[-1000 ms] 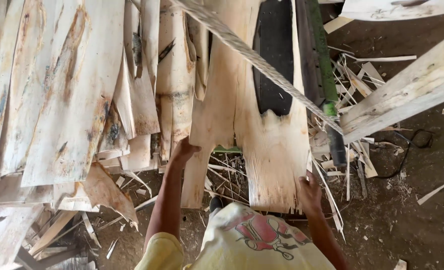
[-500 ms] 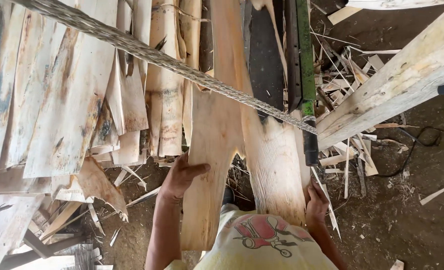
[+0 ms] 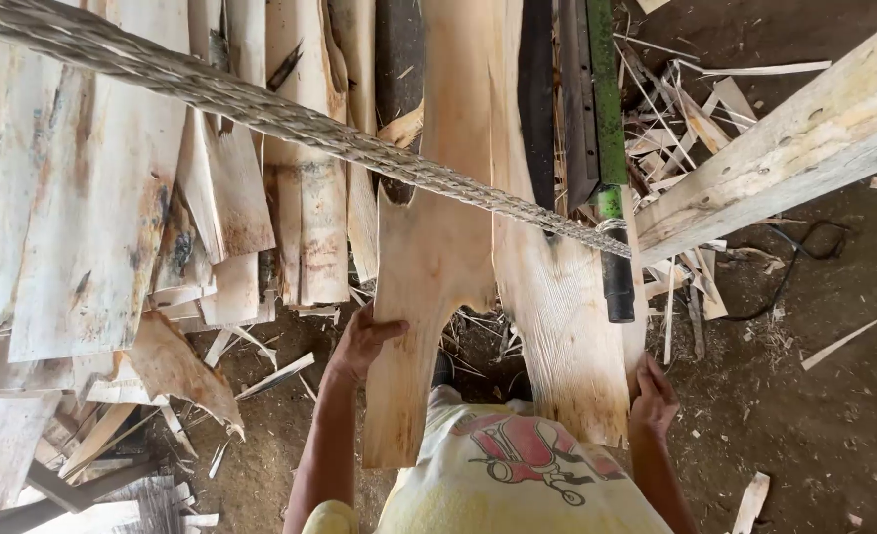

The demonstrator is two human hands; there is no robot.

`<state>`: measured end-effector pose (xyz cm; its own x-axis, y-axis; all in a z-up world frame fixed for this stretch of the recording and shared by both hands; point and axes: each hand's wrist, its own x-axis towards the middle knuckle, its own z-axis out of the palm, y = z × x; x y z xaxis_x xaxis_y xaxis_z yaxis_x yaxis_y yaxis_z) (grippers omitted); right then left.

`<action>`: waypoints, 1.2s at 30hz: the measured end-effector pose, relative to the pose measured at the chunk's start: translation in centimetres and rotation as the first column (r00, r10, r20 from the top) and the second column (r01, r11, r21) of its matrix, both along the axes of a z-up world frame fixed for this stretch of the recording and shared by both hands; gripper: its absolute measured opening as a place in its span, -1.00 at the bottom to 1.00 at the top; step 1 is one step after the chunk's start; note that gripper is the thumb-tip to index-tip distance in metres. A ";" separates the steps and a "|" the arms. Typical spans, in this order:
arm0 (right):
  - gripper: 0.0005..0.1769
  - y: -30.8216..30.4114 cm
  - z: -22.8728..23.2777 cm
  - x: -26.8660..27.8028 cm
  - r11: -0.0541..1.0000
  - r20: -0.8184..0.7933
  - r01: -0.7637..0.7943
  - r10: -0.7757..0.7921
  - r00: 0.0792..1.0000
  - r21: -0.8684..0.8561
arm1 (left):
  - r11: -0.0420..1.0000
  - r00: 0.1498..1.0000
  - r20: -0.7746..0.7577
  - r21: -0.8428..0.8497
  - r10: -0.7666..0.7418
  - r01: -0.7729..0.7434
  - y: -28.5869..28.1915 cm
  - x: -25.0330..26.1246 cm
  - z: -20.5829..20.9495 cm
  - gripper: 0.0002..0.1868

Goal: Trimming or slicing thin wood strips using a manual/mechanical cutter.

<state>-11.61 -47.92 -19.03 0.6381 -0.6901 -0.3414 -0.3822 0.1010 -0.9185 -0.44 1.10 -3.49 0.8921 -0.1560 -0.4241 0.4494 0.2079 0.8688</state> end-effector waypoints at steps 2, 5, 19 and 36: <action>-0.68 -0.8 -0.3 0.6 0.996 -0.030 -0.030 0.028 0.999 -0.088 | 0.999 1.000 0.017 -0.034 0.001 0.000 -0.2 0.3 -0.9 -0.46; -0.63 -2.2 -1.1 0.2 0.942 -0.291 -0.232 0.158 0.944 -0.241 | 0.995 0.991 0.122 -0.070 -0.056 0.065 -2.6 -0.1 1.6 -0.49; -0.06 5.3 21.8 14.4 0.639 0.431 -0.701 0.562 0.706 0.316 | 0.991 0.979 -0.200 0.131 0.033 -0.006 -3.5 3.5 -9.5 -0.48; -0.05 7.8 25.1 17.0 0.720 -0.242 -0.694 0.674 0.699 -0.002 | 0.993 0.981 -0.155 -0.003 0.117 -0.119 -11.4 11.0 -12.1 -0.48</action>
<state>5.39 -40.11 6.05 0.8660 -0.1245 -0.4843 -0.4958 -0.3401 -0.7991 10.55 -10.29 -15.63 0.8286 -0.0596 -0.5567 0.5494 0.2777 0.7881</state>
